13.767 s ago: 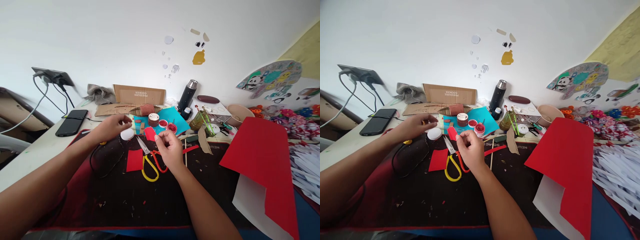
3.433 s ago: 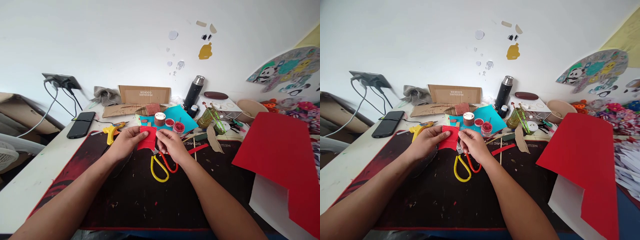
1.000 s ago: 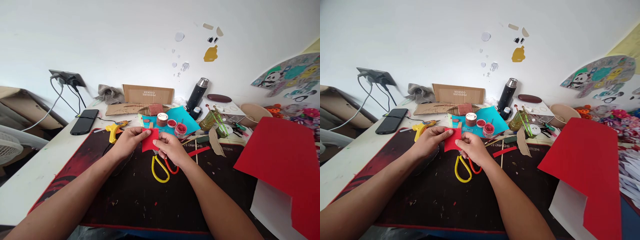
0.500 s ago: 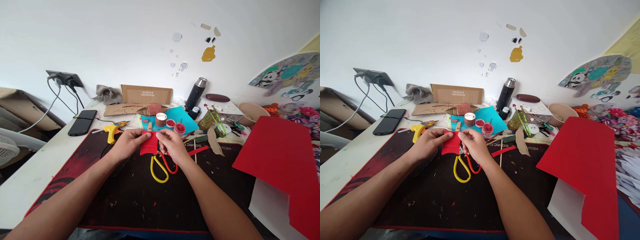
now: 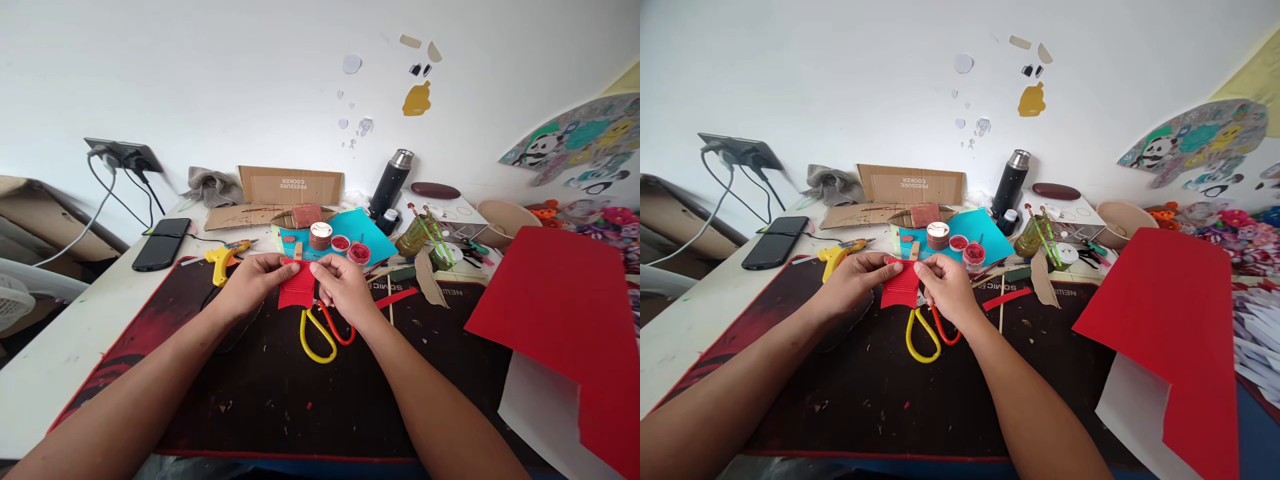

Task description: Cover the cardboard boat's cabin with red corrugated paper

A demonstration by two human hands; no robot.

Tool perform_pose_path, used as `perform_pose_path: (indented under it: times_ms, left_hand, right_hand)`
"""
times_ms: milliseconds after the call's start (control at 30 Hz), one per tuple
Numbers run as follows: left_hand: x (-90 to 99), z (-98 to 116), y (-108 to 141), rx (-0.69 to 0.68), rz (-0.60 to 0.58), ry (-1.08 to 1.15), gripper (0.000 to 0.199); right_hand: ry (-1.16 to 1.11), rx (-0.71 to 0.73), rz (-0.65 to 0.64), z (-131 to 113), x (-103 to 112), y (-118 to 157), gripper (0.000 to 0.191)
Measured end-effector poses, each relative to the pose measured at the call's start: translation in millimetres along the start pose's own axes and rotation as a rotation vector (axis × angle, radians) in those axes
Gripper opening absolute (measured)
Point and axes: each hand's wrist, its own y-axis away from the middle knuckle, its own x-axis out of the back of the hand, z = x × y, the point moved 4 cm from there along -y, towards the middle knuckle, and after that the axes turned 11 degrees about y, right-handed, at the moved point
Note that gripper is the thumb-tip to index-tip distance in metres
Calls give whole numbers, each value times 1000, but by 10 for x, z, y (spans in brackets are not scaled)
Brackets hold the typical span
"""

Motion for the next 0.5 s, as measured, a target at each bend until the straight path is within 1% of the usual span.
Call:
perform_pose_path:
  times_ms: [233,500]
  left_hand:
    - [-16,19,12,9,17,-7,50]
    - [6,1,-3,-15,12,-42,47]
  right_hand:
    - [7,-1,-12,0,-4,6,37]
    - [18,-19,-1,7,4,0,43]
